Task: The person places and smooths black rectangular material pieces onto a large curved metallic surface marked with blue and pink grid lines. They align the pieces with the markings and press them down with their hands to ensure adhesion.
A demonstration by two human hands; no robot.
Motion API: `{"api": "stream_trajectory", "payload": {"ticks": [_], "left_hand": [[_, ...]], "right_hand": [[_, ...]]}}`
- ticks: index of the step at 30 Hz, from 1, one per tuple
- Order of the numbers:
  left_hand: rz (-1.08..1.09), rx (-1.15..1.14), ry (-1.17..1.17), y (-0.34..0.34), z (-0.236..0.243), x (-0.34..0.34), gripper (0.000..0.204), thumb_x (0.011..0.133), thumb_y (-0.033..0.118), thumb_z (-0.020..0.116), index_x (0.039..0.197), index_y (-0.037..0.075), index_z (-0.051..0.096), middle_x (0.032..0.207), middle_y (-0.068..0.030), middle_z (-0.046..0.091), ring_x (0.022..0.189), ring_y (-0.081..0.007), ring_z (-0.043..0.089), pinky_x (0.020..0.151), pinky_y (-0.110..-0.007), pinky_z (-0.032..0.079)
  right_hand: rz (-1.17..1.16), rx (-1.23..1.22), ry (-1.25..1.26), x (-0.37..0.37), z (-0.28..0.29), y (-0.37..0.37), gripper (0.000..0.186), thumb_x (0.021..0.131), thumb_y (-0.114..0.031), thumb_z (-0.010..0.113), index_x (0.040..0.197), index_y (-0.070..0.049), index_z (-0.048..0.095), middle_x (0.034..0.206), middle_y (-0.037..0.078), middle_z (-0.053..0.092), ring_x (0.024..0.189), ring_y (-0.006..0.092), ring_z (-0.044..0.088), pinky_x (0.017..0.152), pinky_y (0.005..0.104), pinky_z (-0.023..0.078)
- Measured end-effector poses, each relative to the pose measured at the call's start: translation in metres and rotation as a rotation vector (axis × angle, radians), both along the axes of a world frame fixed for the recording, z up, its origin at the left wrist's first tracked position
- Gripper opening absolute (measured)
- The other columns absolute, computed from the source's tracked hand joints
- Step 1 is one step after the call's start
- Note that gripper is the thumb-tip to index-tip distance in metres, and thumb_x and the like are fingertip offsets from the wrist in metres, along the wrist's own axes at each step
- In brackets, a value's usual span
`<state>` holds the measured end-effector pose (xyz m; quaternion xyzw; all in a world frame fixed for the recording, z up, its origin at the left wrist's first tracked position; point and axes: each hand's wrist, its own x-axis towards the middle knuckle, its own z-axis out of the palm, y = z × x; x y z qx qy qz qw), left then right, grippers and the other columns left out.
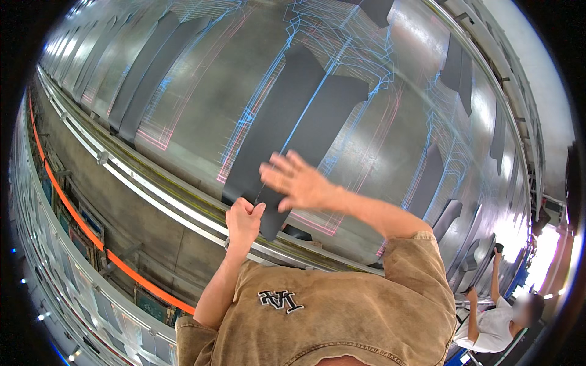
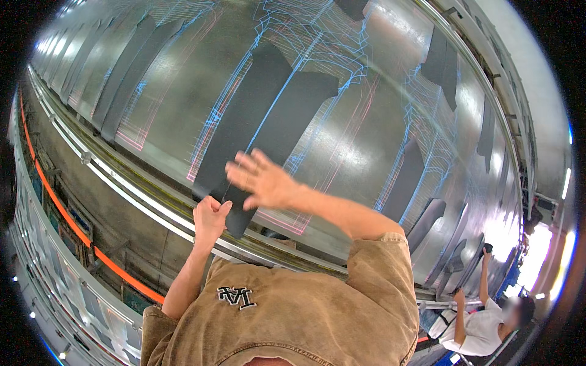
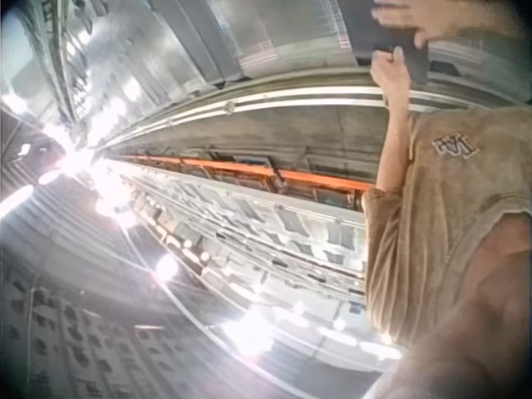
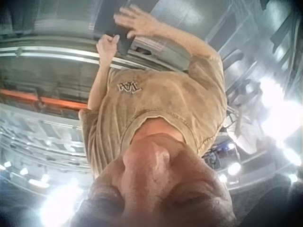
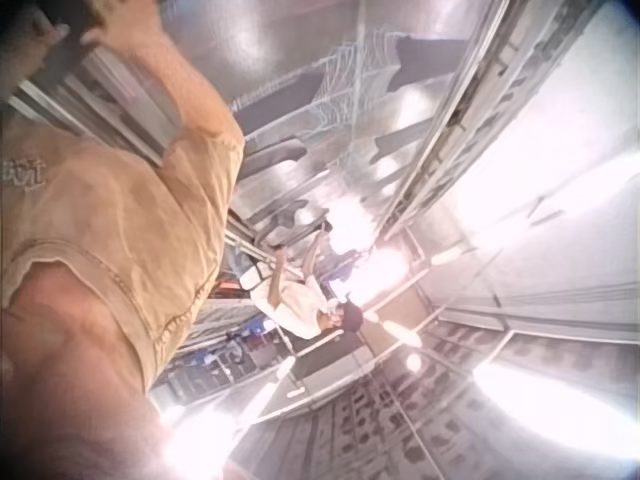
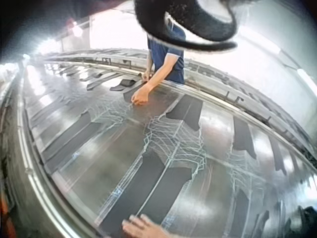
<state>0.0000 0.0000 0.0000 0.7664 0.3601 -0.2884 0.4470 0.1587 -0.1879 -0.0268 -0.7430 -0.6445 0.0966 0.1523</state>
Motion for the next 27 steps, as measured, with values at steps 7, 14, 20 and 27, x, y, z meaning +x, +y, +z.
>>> {"api": "stream_trajectory", "payload": {"ticks": [7,14,20,27], "left_hand": [[-0.288,0.578,-0.407,-0.019,0.052,-0.005,0.037,0.081,0.016,0.079,0.098,0.003,0.049,0.096,-0.0163,0.057,0.096,-0.0412,0.062,0.073,-0.053,0.049],[-0.424,0.595,-0.313,-0.017,0.038,-0.006,0.034,0.083,0.021,0.079,0.097,0.003,0.055,0.1,-0.0168,0.061,0.097,-0.0412,0.063,0.077,-0.053,0.051],[-0.414,0.689,-0.393,-0.016,0.026,-0.005,0.031,0.078,0.018,0.078,0.092,0.0,0.057,0.093,-0.0216,0.065,0.089,-0.0447,0.064,0.077,-0.055,0.05],[-0.481,0.794,-0.423,-0.008,0.0,-0.012,0.015,0.081,0.01,0.068,0.09,0.001,0.061,0.092,-0.0216,0.066,0.084,-0.0419,0.067,0.072,-0.052,0.053]], "right_hand": [[0.017,0.064,0.037,-0.022,0.005,0.004,0.076,0.098,-0.063,0.036,0.153,-0.012,0.041,0.163,0.006,0.032,0.153,0.0295,0.019,0.125,0.0538,0.01],[-0.646,0.026,-0.38,0.154,-0.01,-0.008,0.06,0.103,-0.049,0.044,0.152,-0.016,0.042,0.161,0.004,0.036,0.149,0.0368,0.026,0.121,0.0592,0.017],[-0.963,-0.066,-0.217,0.18,0.0,-0.009,0.072,0.1,-0.055,0.043,0.156,-0.01,0.035,0.165,0.007,0.026,0.152,0.0406,0.015,0.121,0.0617,0.009],[-0.692,0.077,-0.12,-0.035,0.014,0.009,0.073,0.097,-0.046,0.056,0.148,0.004,0.041,0.159,0.021,0.033,0.147,0.0451,0.024,0.117,0.0644,0.018]]}}
